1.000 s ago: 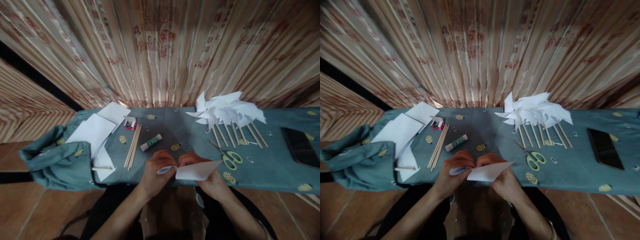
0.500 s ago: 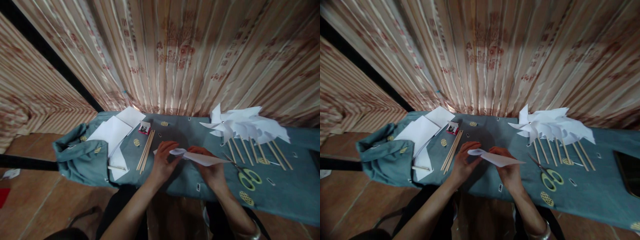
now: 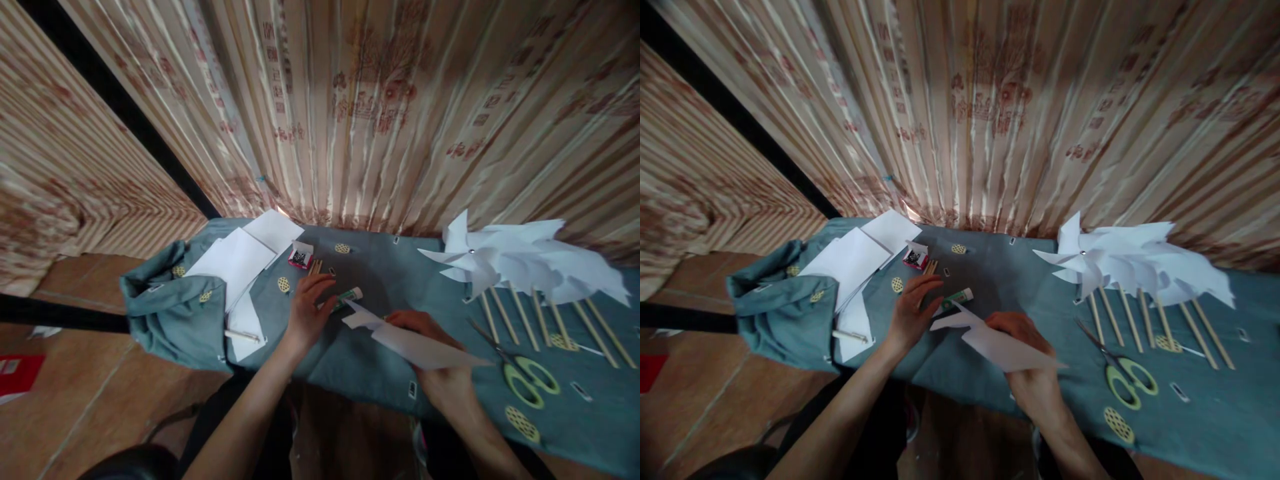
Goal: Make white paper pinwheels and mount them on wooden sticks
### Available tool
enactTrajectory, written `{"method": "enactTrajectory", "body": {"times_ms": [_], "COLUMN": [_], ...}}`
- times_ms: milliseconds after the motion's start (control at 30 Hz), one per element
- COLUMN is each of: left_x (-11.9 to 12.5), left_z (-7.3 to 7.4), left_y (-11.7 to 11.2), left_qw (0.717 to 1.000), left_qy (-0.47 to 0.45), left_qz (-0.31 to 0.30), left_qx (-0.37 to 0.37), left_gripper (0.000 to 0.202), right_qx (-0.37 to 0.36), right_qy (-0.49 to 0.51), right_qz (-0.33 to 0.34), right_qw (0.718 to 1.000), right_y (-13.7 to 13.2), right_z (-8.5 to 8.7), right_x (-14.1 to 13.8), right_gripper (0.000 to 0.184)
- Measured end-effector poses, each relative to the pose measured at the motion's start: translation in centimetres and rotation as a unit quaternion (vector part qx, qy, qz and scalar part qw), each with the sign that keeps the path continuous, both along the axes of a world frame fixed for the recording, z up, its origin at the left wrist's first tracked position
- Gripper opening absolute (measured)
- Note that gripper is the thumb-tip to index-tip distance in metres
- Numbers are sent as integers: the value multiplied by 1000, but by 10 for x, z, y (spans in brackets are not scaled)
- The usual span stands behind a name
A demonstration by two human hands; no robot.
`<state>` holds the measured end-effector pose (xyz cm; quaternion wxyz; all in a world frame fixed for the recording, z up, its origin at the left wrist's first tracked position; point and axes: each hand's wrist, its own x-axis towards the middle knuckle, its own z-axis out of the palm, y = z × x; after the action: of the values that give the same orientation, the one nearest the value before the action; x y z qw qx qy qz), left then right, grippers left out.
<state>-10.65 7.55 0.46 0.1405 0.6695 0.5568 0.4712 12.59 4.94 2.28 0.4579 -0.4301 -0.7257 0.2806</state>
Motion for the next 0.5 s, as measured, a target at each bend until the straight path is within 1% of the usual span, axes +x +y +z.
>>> {"method": "enactTrajectory", "body": {"times_ms": [133,233,333,433,500], "left_x": [-9,-14,-21,-29,-34], "left_z": [-3,-3,-2,-2,-2], "left_y": [3,5,9,15,19], "left_qw": [1000,999,998,994,987], "left_qy": [8,19,35,74,128], "left_qz": [17,25,33,51,53], "left_qx": [2,-23,-40,-66,-86], "left_gripper": [17,15,14,17,16], "right_qx": [43,74,88,110,119], "right_qy": [-50,-68,-87,-79,-72], "right_qz": [41,47,42,41,43], "right_qw": [997,994,991,990,989], "right_y": [-5,-9,-13,-15,-14], "right_z": [3,6,9,11,12], "right_x": [3,7,9,10,11], "right_gripper": [15,16,15,13,15]}}
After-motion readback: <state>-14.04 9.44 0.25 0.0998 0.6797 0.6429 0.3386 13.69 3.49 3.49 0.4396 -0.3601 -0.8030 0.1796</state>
